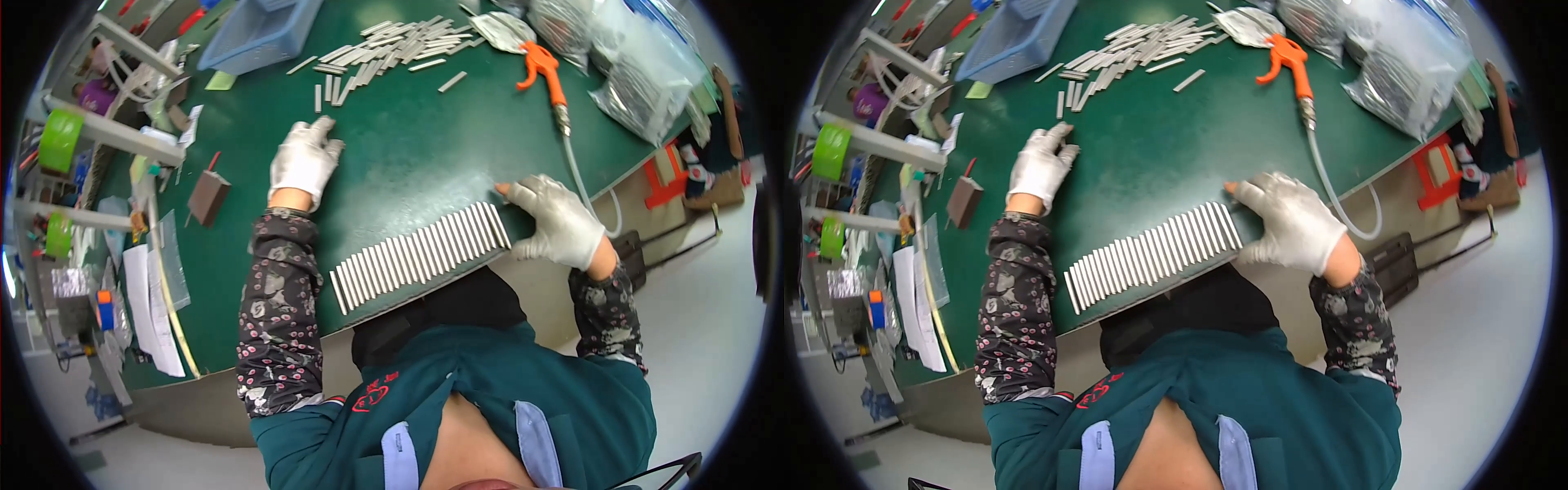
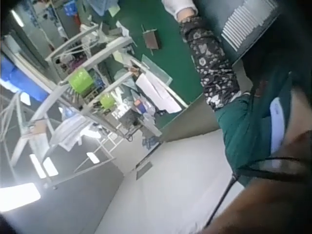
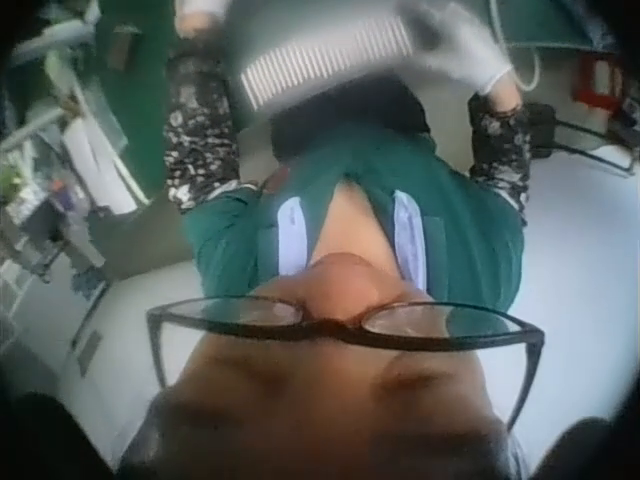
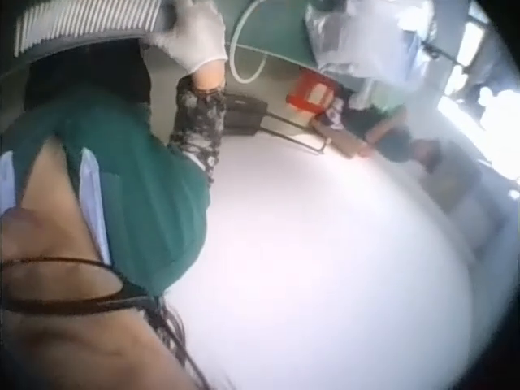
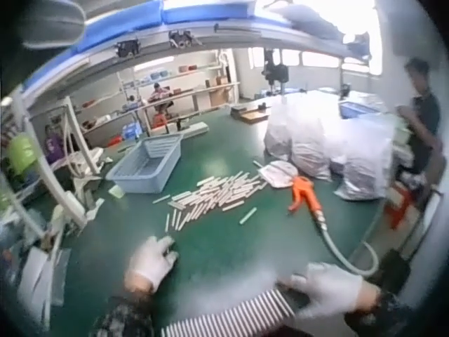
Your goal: The recorder is seen aligning small metal pins on a workbench, cleaning them with an air gun, and then packaging them into plastic bags.
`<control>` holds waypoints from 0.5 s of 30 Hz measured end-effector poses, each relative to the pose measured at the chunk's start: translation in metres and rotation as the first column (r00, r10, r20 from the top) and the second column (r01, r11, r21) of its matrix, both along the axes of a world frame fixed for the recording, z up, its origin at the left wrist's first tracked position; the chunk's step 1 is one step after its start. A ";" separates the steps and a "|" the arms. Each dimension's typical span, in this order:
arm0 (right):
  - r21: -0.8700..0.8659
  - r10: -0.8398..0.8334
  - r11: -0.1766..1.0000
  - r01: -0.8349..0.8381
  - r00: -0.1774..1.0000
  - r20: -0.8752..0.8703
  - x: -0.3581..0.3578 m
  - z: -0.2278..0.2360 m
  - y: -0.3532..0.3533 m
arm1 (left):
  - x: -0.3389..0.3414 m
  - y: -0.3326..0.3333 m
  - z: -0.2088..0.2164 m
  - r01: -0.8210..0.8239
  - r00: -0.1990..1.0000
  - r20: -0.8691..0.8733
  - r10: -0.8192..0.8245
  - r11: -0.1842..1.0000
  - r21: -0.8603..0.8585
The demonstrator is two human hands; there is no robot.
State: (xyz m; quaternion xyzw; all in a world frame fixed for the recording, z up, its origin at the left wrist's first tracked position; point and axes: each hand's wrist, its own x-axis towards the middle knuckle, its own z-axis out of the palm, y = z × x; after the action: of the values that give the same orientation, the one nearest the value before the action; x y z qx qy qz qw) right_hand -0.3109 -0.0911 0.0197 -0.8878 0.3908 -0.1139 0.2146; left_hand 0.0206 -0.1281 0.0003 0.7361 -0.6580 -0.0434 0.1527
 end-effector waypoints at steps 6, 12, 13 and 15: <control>-0.041 0.036 0.998 -0.036 0.999 -0.010 0.003 -0.020 -0.003 | 0.013 0.011 -0.012 -0.026 0.999 -0.024 0.026 1.000 0.008; 0.054 0.055 0.997 -0.051 0.996 -0.070 0.006 -0.010 0.000 | 0.021 0.106 -0.006 0.005 1.000 -0.028 -0.004 1.000 0.025; 0.035 0.063 0.997 -0.061 0.996 -0.059 0.006 -0.011 -0.001 | 0.021 0.123 -0.005 0.006 0.998 -0.061 -0.006 1.000 0.004; 0.006 0.078 0.997 -0.077 0.996 -0.045 0.008 -0.010 -0.003 | 0.016 0.150 -0.003 -0.021 0.997 -0.070 0.022 1.000 0.021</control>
State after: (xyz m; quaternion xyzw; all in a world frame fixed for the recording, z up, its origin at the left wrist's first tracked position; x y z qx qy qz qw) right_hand -0.3030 -0.0936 0.0100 -0.9042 0.3610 -0.0848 0.2120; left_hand 0.0366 0.0223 -0.0024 0.7427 -0.6438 -0.0742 0.1685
